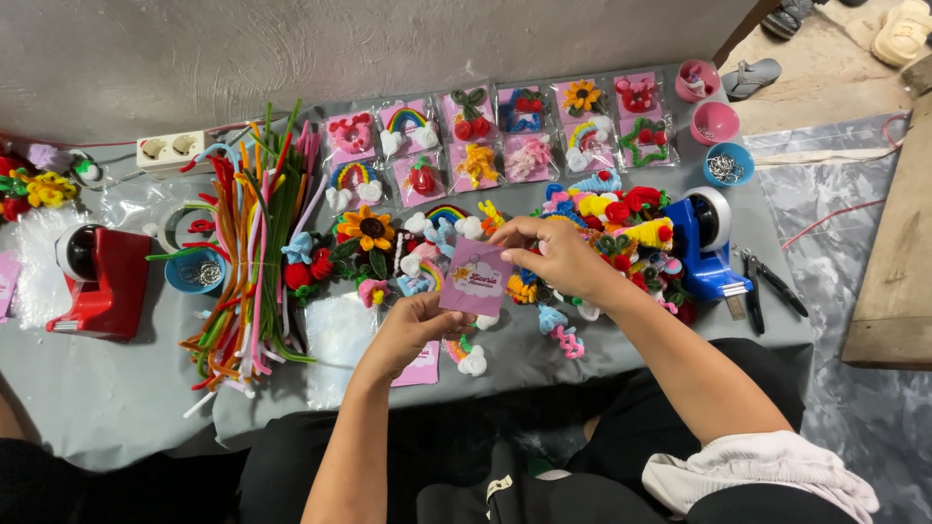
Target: The person is placing handcrafted pipe-cleaner accessories into small plastic bags, sometimes attaching them to backing cards first, while another person assists by moving items.
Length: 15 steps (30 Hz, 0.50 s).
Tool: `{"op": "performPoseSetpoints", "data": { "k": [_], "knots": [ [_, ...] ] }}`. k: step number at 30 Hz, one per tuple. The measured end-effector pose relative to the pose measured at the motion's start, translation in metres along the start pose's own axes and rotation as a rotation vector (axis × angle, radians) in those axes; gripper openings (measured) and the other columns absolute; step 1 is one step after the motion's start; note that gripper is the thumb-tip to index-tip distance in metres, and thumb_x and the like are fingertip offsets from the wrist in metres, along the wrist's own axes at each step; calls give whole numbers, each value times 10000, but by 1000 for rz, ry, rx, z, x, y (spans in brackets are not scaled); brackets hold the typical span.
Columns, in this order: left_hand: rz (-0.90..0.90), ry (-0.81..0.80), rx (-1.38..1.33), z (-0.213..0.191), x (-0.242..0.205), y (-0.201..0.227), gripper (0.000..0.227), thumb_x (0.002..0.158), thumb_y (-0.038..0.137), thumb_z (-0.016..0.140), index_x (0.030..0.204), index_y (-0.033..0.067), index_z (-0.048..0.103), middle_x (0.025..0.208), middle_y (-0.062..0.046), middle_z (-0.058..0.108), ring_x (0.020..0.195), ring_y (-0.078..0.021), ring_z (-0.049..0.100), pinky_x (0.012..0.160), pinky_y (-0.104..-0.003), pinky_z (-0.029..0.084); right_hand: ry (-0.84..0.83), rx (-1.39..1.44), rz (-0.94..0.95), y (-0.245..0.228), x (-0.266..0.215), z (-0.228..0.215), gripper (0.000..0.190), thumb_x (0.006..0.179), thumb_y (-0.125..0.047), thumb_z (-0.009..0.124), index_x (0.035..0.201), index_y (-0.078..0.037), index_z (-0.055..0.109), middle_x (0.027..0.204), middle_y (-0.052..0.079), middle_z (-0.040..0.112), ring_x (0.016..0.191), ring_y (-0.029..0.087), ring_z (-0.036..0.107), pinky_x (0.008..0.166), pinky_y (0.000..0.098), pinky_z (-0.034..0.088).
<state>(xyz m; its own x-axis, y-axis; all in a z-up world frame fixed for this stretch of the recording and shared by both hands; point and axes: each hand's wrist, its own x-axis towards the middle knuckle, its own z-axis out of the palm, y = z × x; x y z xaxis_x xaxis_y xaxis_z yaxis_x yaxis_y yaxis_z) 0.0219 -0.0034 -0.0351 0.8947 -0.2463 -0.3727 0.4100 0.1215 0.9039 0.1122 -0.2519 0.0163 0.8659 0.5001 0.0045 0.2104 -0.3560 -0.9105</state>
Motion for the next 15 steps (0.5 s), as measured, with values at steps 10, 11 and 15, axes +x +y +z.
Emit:
{"op": "performPoseSetpoints", "data": {
  "k": [10,11,15],
  "knots": [
    [-76,-32,1,-4,15,-20,205,922,101,737,1089,-17,747,947,-166,776,849,-260,765,819,-399,615,-189,-87,124,-10,0,2,223,872,-73,721,1087,-96,774,939,126,756,958,278,678,909,429,509],
    [-81,-25,-8,-4,15,-22,197,922,103,737,1083,-10,746,941,-142,773,849,-239,761,822,-388,612,-199,-99,140,-11,0,2,220,871,-71,718,1081,-96,776,940,129,757,966,281,678,913,430,506],
    [-74,-13,-17,-9,26,-42,201,937,101,720,1104,-8,740,935,-129,772,846,-220,753,804,-386,617,-253,-128,159,-9,-1,2,218,881,-61,691,1082,-78,773,940,142,759,966,299,678,914,440,505]
  ]
}}
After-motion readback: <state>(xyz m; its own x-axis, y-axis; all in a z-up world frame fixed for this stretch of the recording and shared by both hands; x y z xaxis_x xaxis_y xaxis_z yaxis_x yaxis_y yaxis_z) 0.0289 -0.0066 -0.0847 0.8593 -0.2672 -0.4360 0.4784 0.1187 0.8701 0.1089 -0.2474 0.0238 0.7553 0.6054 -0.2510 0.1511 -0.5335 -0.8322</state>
